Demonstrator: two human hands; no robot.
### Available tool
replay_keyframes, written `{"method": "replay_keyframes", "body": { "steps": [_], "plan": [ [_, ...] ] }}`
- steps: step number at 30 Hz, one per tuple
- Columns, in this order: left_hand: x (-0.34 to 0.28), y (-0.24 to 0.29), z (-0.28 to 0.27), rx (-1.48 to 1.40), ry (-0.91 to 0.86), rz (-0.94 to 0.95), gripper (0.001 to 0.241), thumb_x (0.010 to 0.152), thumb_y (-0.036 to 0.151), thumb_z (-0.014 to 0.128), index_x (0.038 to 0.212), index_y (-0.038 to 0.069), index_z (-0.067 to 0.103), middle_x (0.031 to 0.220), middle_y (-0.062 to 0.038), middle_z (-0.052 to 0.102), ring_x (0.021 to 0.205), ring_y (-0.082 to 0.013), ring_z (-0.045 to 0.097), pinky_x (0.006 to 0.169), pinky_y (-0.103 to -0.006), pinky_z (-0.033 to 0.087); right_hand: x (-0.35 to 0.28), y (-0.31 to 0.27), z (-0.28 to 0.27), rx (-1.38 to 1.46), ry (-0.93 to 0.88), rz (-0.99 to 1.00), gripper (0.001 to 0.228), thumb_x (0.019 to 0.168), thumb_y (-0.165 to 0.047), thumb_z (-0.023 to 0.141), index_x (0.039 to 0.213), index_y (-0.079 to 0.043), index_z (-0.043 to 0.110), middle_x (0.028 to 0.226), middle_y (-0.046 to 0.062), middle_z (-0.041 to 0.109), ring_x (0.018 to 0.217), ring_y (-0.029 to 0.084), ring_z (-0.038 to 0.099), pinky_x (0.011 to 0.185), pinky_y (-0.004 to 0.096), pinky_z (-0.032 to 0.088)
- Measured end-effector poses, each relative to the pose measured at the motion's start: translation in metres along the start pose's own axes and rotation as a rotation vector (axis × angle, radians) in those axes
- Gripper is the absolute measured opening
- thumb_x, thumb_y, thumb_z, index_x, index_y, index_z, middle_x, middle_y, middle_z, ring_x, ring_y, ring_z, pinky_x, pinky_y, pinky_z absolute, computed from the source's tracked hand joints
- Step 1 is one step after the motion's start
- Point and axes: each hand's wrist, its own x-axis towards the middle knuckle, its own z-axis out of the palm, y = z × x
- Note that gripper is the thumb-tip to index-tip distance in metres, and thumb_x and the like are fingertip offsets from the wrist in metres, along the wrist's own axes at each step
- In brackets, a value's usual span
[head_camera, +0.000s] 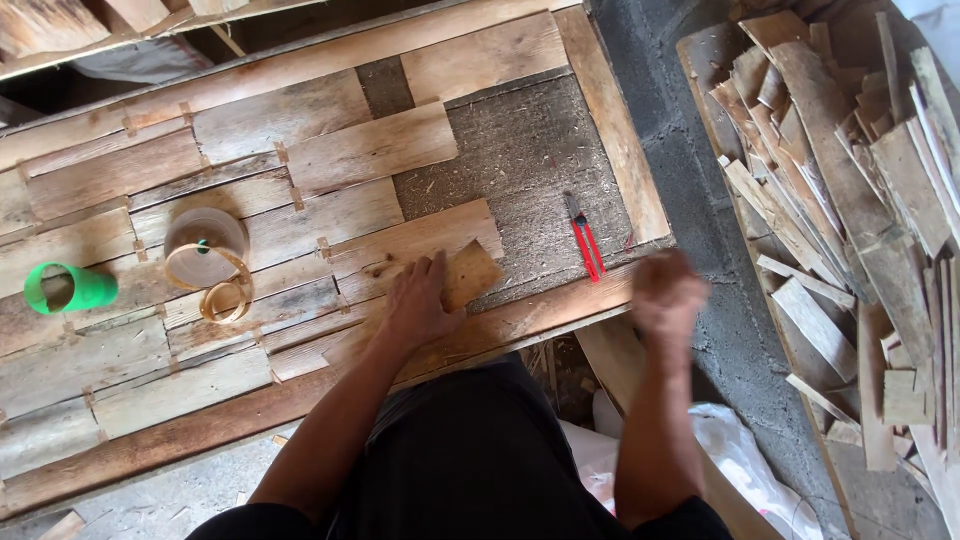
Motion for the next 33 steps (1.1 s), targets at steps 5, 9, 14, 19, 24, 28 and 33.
{"method": "replay_keyframes", "body": {
  "steps": [5,9,14,19,24,28,33],
  "plan": [
    [-0.001,-0.01,0.002,0.047,-0.064,0.013,0.116,0.063,0.038,0.089,0.155,0.0,0.028,0.117,-0.022,0.061,0.108,-0.0398,0.061,0.093,-0.0521,0.05,-0.101,0.195,-0.054,-0.652,0.258,-0.144,0.006,0.109,-0.011,0.057,0.104,-0.01,0.054,0.087,0.007,0.06,0.062,0.01,0.055,0.054,0.023,0.048],
    [-0.004,-0.002,-0.006,0.08,-0.158,-0.048,0.121,0.066,0.041,0.086,0.163,0.012,0.021,0.113,-0.021,0.063,0.105,-0.0405,0.063,0.092,-0.0534,0.051,-0.138,0.279,-0.054,-0.505,0.273,-0.071,0.007,0.109,-0.014,0.054,0.111,-0.008,0.053,0.095,0.009,0.06,0.066,0.012,0.057,0.055,0.024,0.048],
    [-0.007,-0.011,0.009,0.076,-0.142,-0.025,0.118,0.067,0.045,0.088,0.161,0.014,0.024,0.115,-0.024,0.063,0.105,-0.0439,0.064,0.091,-0.055,0.051,-0.148,0.308,-0.071,-0.309,0.283,0.003,0.016,0.109,-0.018,0.051,0.119,-0.006,0.052,0.105,0.013,0.06,0.071,0.013,0.058,0.056,0.025,0.047],
    [-0.01,-0.007,0.008,0.055,-0.11,-0.011,0.115,0.067,0.044,0.087,0.16,0.012,0.027,0.115,-0.022,0.063,0.104,-0.0422,0.064,0.09,-0.0542,0.051,-0.154,0.307,-0.088,-0.097,0.268,0.069,0.025,0.108,-0.021,0.049,0.127,-0.005,0.051,0.115,0.016,0.06,0.077,0.015,0.06,0.056,0.026,0.047],
    [-0.008,0.004,0.003,0.036,-0.087,-0.012,0.113,0.068,0.043,0.088,0.158,0.008,0.03,0.117,-0.022,0.063,0.106,-0.0414,0.063,0.09,-0.053,0.052,-0.147,0.265,-0.103,0.098,0.262,0.151,0.035,0.108,-0.025,0.046,0.136,-0.003,0.051,0.125,0.019,0.059,0.082,0.016,0.062,0.057,0.027,0.046],
    [-0.007,0.007,0.01,-0.02,0.018,0.044,0.111,0.067,0.039,0.089,0.155,0.003,0.033,0.12,-0.023,0.062,0.109,-0.0429,0.061,0.092,-0.0539,0.051,-0.126,0.2,-0.106,0.246,0.262,0.218,0.043,0.108,-0.027,0.043,0.142,-0.001,0.05,0.133,0.021,0.059,0.086,0.017,0.063,0.057,0.028,0.046],
    [-0.006,0.025,0.016,-0.044,-0.028,0.112,0.104,0.067,0.036,0.087,0.153,0.003,0.038,0.121,-0.022,0.061,0.107,-0.0389,0.062,0.094,-0.0512,0.05,-0.079,0.074,-0.067,0.441,0.266,0.29,0.054,0.108,-0.031,0.04,0.151,0.0,0.049,0.143,0.025,0.059,0.092,0.019,0.065,0.058,0.029,0.045]
  ]
}}
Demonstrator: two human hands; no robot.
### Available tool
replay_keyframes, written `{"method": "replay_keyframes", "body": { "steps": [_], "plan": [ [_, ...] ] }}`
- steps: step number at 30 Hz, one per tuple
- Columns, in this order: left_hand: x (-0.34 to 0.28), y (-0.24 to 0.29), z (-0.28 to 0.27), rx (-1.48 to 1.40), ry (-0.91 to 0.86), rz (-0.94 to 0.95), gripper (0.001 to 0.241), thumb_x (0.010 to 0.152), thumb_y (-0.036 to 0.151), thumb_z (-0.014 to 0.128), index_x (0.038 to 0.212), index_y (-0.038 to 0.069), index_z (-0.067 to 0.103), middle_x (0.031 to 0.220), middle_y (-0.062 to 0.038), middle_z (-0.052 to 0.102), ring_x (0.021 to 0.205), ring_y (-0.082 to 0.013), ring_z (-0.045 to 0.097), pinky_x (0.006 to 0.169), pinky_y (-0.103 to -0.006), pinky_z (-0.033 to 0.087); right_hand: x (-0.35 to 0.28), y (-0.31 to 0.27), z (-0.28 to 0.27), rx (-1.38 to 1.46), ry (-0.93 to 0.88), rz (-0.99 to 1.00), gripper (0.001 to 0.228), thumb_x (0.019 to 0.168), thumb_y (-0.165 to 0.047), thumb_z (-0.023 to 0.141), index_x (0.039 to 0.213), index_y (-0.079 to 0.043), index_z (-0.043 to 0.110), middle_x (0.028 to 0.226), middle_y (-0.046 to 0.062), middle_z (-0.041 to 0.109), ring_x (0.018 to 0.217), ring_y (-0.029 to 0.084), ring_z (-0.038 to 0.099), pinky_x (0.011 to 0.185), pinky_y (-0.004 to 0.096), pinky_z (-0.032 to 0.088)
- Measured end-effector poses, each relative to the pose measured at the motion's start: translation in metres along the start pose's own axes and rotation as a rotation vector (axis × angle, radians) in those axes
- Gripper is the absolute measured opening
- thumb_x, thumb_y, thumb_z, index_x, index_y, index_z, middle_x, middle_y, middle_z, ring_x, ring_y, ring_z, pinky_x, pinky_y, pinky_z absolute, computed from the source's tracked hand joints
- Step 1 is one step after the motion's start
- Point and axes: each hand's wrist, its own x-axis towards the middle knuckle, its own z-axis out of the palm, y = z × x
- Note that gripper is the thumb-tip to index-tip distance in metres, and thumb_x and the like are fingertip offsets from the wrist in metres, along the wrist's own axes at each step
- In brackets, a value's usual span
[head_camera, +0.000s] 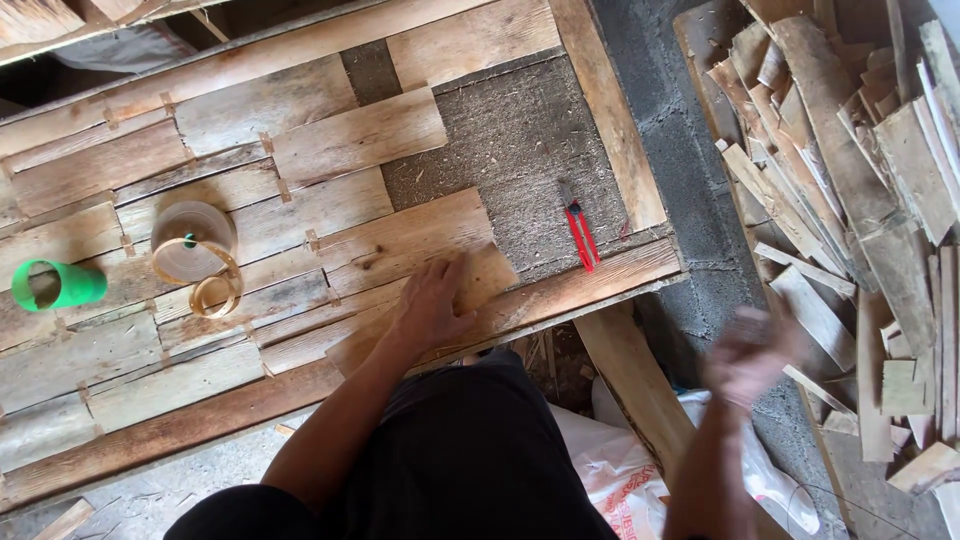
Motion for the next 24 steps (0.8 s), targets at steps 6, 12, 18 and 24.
{"method": "replay_keyframes", "body": {
  "steps": [6,12,18,24],
  "plan": [
    [-0.006,0.028,0.004,-0.096,-0.056,0.296,0.097,0.064,0.029,0.086,0.148,0.003,0.047,0.119,-0.021,0.06,0.11,-0.0393,0.06,0.099,-0.0505,0.048,-0.014,-0.112,0.148,0.708,-0.786,0.294,0.078,0.108,-0.059,0.025,0.161,-0.003,0.035,0.166,0.023,0.038,0.155,0.035,0.032,0.127,0.047,0.024],
    [-0.018,0.02,-0.012,-0.142,0.021,0.321,0.097,0.061,0.033,0.09,0.145,0.005,0.05,0.116,-0.018,0.06,0.109,-0.0389,0.06,0.097,-0.0492,0.049,-0.009,-0.145,0.19,1.019,-0.951,0.369,0.082,0.108,-0.059,0.029,0.162,0.004,0.024,0.169,0.022,0.031,0.158,0.032,0.029,0.129,0.042,0.02],
    [-0.017,0.023,-0.017,-0.071,-0.037,0.275,0.101,0.063,0.04,0.089,0.149,0.005,0.048,0.109,-0.017,0.059,0.106,-0.0376,0.06,0.094,-0.0491,0.049,-0.014,-0.143,0.218,1.031,-1.037,0.463,0.074,0.109,-0.054,0.026,0.163,-0.003,0.023,0.17,0.016,0.029,0.157,0.029,0.029,0.128,0.041,0.019],
    [-0.006,-0.001,0.001,0.012,0.07,0.187,0.102,0.069,0.041,0.089,0.151,0.005,0.039,0.123,-0.02,0.06,0.115,-0.0399,0.059,0.1,-0.0507,0.047,0.03,-0.17,0.189,0.548,-1.002,-0.171,0.074,0.092,-0.041,0.063,0.155,-0.01,0.041,0.16,0.013,0.043,0.151,0.03,0.037,0.126,0.046,0.027]
  ]
}}
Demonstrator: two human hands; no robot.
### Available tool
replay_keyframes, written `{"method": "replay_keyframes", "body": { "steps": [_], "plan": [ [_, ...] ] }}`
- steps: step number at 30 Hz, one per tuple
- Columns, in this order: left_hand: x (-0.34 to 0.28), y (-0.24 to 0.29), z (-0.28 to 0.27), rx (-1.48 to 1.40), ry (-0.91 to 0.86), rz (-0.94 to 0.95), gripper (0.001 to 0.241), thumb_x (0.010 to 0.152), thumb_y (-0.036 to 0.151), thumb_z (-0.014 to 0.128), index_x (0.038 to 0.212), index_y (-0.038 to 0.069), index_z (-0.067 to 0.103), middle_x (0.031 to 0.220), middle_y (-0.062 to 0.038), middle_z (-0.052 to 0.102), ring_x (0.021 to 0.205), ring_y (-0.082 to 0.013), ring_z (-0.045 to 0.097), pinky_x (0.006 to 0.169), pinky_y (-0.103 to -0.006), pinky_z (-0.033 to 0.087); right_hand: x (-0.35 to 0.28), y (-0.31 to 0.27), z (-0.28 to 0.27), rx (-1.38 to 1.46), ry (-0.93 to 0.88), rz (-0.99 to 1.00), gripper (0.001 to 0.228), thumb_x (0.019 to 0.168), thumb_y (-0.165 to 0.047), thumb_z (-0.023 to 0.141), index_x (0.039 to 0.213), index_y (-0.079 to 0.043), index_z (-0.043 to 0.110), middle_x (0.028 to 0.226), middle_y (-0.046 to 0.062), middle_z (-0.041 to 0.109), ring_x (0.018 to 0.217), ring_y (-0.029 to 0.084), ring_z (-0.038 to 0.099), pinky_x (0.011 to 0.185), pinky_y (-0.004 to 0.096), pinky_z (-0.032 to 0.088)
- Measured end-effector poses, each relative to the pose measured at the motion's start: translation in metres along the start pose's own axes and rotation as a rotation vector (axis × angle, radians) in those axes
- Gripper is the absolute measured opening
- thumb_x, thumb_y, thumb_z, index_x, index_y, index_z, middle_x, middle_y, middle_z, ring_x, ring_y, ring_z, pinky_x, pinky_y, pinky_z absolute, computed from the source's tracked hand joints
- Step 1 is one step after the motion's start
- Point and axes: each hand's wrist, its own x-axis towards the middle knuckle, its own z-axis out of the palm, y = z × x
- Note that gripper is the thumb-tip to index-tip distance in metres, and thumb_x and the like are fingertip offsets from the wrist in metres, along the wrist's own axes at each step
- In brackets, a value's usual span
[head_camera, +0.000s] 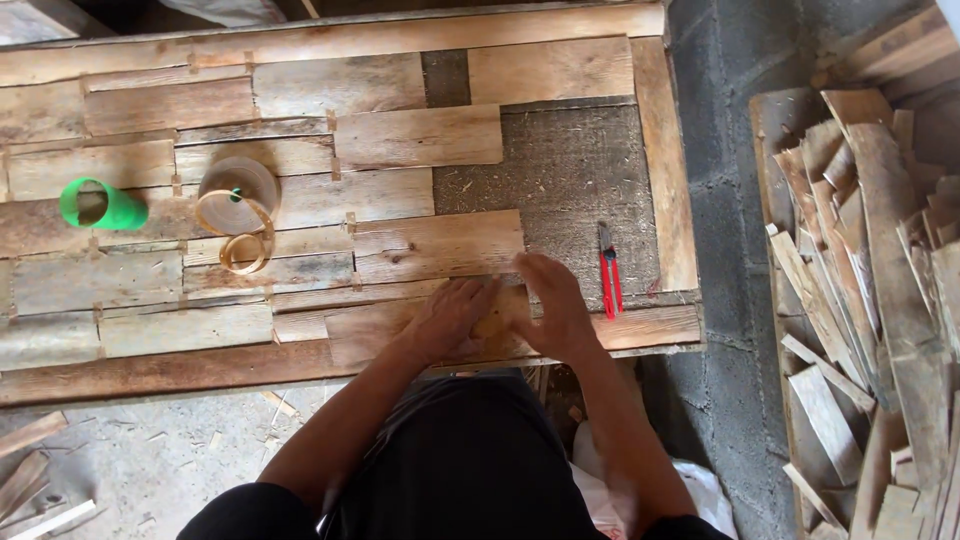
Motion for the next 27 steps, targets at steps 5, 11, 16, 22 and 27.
{"method": "replay_keyframes", "body": {
  "steps": [5,11,16,22,27],
  "plan": [
    [0.023,0.003,-0.007,-0.004,0.031,-0.026,0.133,0.052,0.029,0.093,0.155,-0.002,0.016,0.132,-0.027,0.057,0.121,-0.0436,0.055,0.106,-0.0521,0.04,0.005,-0.004,-0.012,-0.586,-0.258,-0.192,0.087,0.073,-0.038,0.086,0.147,-0.011,0.049,0.148,0.01,0.05,0.145,0.029,0.037,0.122,0.053,0.018],
    [0.041,0.009,-0.016,0.06,-0.096,-0.116,0.124,0.068,0.02,0.088,0.164,0.002,0.012,0.131,-0.019,0.059,0.125,-0.0377,0.055,0.108,-0.0486,0.041,0.032,0.014,-0.015,-0.753,-0.281,-0.288,0.081,0.073,-0.033,0.084,0.143,-0.007,0.051,0.137,0.011,0.055,0.135,0.027,0.048,0.121,0.051,0.025],
    [0.056,-0.007,-0.027,0.185,0.535,0.044,0.111,0.066,0.043,0.085,0.15,-0.003,0.028,0.142,-0.033,0.047,0.131,-0.0464,0.048,0.11,-0.0548,0.035,0.078,0.059,-0.038,-0.92,-0.384,-0.008,0.053,0.097,-0.025,0.076,0.141,-0.008,0.053,0.13,0.014,0.058,0.116,0.03,0.059,0.104,0.042,0.048],
    [0.02,-0.067,0.006,-0.035,0.405,-0.458,0.046,0.092,0.019,0.07,0.133,0.002,0.057,0.15,-0.018,0.051,0.146,-0.0353,0.046,0.121,-0.0426,0.041,0.122,0.073,-0.102,-0.896,-0.196,-0.069,0.074,0.074,-0.028,0.089,0.134,-0.005,0.052,0.125,0.017,0.059,0.115,0.036,0.059,0.11,0.048,0.045],
    [0.025,-0.089,0.02,0.101,0.301,-0.423,0.056,0.084,0.02,0.074,0.13,-0.008,0.056,0.153,-0.025,0.044,0.149,-0.0416,0.035,0.118,-0.046,0.035,0.143,0.105,-0.108,-0.897,-0.165,-0.131,0.082,0.07,-0.028,0.09,0.139,-0.006,0.05,0.127,0.015,0.059,0.122,0.032,0.059,0.118,0.05,0.038]
  ]
}}
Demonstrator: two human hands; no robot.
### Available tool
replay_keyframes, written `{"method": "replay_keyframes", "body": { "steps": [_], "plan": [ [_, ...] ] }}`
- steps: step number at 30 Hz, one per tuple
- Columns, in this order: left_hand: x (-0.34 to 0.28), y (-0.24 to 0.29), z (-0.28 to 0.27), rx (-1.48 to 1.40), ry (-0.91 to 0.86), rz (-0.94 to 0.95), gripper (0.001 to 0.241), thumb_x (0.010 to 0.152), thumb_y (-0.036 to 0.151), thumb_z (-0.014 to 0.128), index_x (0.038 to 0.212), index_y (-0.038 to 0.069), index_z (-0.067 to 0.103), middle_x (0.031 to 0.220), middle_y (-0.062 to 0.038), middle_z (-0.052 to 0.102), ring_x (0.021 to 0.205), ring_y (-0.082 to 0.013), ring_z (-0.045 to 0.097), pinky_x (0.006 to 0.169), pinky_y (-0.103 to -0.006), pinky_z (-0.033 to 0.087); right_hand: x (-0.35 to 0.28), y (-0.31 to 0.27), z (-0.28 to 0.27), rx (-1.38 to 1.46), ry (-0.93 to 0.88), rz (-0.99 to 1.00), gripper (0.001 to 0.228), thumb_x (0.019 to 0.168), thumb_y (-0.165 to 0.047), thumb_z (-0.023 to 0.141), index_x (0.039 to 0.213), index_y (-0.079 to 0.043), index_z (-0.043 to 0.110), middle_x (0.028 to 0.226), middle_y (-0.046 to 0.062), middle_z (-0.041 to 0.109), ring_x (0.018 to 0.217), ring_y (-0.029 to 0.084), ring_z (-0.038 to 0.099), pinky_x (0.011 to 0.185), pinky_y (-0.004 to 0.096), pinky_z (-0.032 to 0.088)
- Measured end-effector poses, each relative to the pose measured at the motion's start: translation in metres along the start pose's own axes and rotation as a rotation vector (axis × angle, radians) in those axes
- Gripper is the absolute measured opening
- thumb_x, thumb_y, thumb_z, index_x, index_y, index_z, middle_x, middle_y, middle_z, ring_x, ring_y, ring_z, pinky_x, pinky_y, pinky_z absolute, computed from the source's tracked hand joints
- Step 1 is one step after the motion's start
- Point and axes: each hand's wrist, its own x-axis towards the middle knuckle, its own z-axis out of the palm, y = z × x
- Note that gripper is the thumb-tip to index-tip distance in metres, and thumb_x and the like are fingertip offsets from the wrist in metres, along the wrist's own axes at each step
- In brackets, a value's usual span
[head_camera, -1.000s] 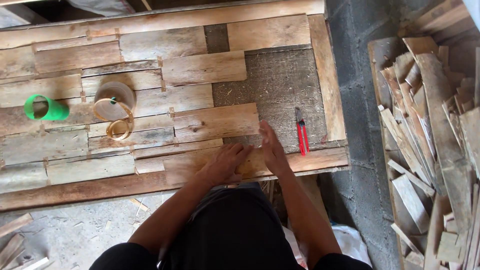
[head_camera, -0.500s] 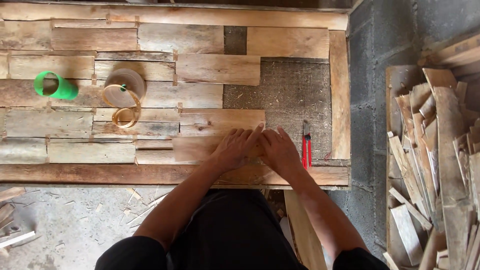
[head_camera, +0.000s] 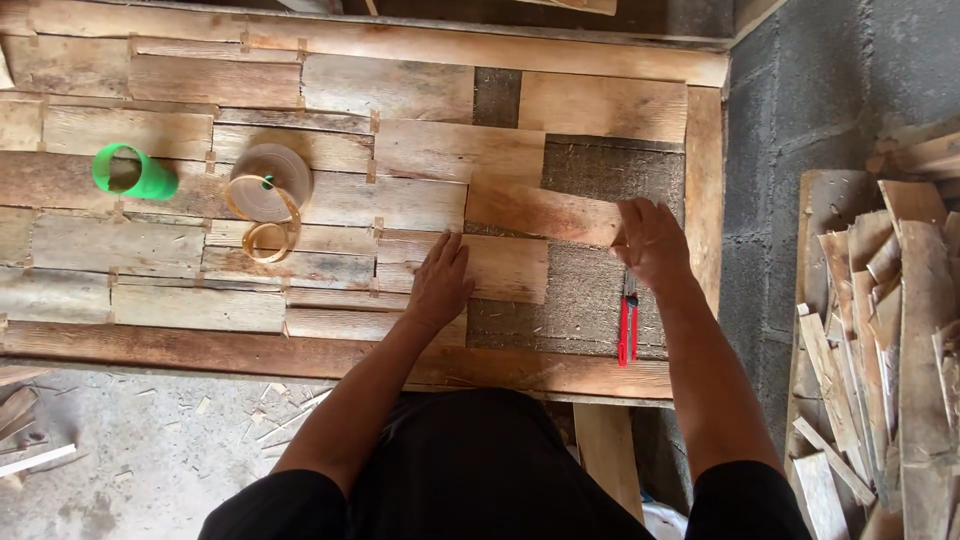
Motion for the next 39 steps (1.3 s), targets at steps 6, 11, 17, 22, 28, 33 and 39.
{"method": "replay_keyframes", "body": {
  "steps": [6,11,17,22,28,33,39],
  "plan": [
    [0.006,-0.004,0.012,0.04,-0.12,-0.008,0.073,0.088,0.03,0.074,0.14,-0.012,0.047,0.156,-0.028,0.037,0.15,-0.0412,0.029,0.122,-0.0456,0.029,0.013,0.009,0.011,-0.022,-0.134,0.022,0.081,0.073,-0.029,0.09,0.14,-0.01,0.05,0.129,0.012,0.059,0.125,0.031,0.058,0.121,0.047,0.037],
    [0.007,-0.008,0.019,0.086,-0.173,0.0,0.075,0.093,0.036,0.07,0.144,-0.012,0.044,0.158,-0.028,0.035,0.15,-0.0408,0.029,0.122,-0.0447,0.028,0.018,0.017,0.03,-0.051,-0.228,0.011,0.085,0.076,-0.032,0.089,0.147,-0.009,0.048,0.134,0.013,0.058,0.128,0.03,0.057,0.122,0.043,0.036],
    [0.012,-0.004,0.014,0.097,-0.169,-0.004,0.074,0.095,0.04,0.069,0.143,-0.01,0.046,0.156,-0.026,0.038,0.147,-0.0415,0.035,0.121,-0.0452,0.032,0.022,0.021,0.036,-0.059,-0.265,0.008,0.086,0.079,-0.035,0.086,0.151,-0.012,0.045,0.144,0.011,0.055,0.136,0.027,0.053,0.127,0.044,0.03],
    [0.014,-0.003,0.015,0.16,-0.135,0.048,0.077,0.095,0.043,0.068,0.145,-0.011,0.045,0.153,-0.029,0.039,0.144,-0.043,0.037,0.118,-0.046,0.033,0.026,0.018,0.03,-0.066,-0.331,0.065,0.087,0.078,-0.033,0.086,0.153,-0.017,0.044,0.152,0.009,0.046,0.141,0.027,0.047,0.125,0.047,0.026],
    [0.016,-0.004,0.018,0.186,-0.201,0.028,0.079,0.097,0.049,0.063,0.147,-0.009,0.042,0.159,-0.029,0.033,0.146,-0.0429,0.034,0.12,-0.0462,0.03,0.025,0.021,0.037,-0.025,-0.256,0.042,0.086,0.076,-0.03,0.087,0.152,-0.016,0.048,0.149,0.008,0.049,0.138,0.027,0.049,0.122,0.045,0.034],
    [0.015,-0.007,0.025,0.217,-0.223,0.033,0.084,0.098,0.053,0.059,0.15,-0.009,0.039,0.161,-0.029,0.029,0.149,-0.0429,0.03,0.122,-0.0463,0.027,0.028,0.017,0.035,0.018,-0.279,0.101,0.086,0.074,-0.028,0.089,0.151,-0.017,0.051,0.148,0.007,0.051,0.136,0.027,0.051,0.117,0.039,0.043],
    [0.018,0.002,0.015,0.241,-0.285,0.007,0.088,0.096,0.054,0.061,0.15,-0.01,0.036,0.161,-0.03,0.026,0.15,-0.0433,0.026,0.122,-0.0462,0.025,0.026,0.019,0.044,0.055,-0.244,0.135,0.088,0.072,-0.026,0.089,0.151,-0.021,0.051,0.15,0.008,0.049,0.137,0.028,0.05,0.114,0.04,0.044]
  ]
}}
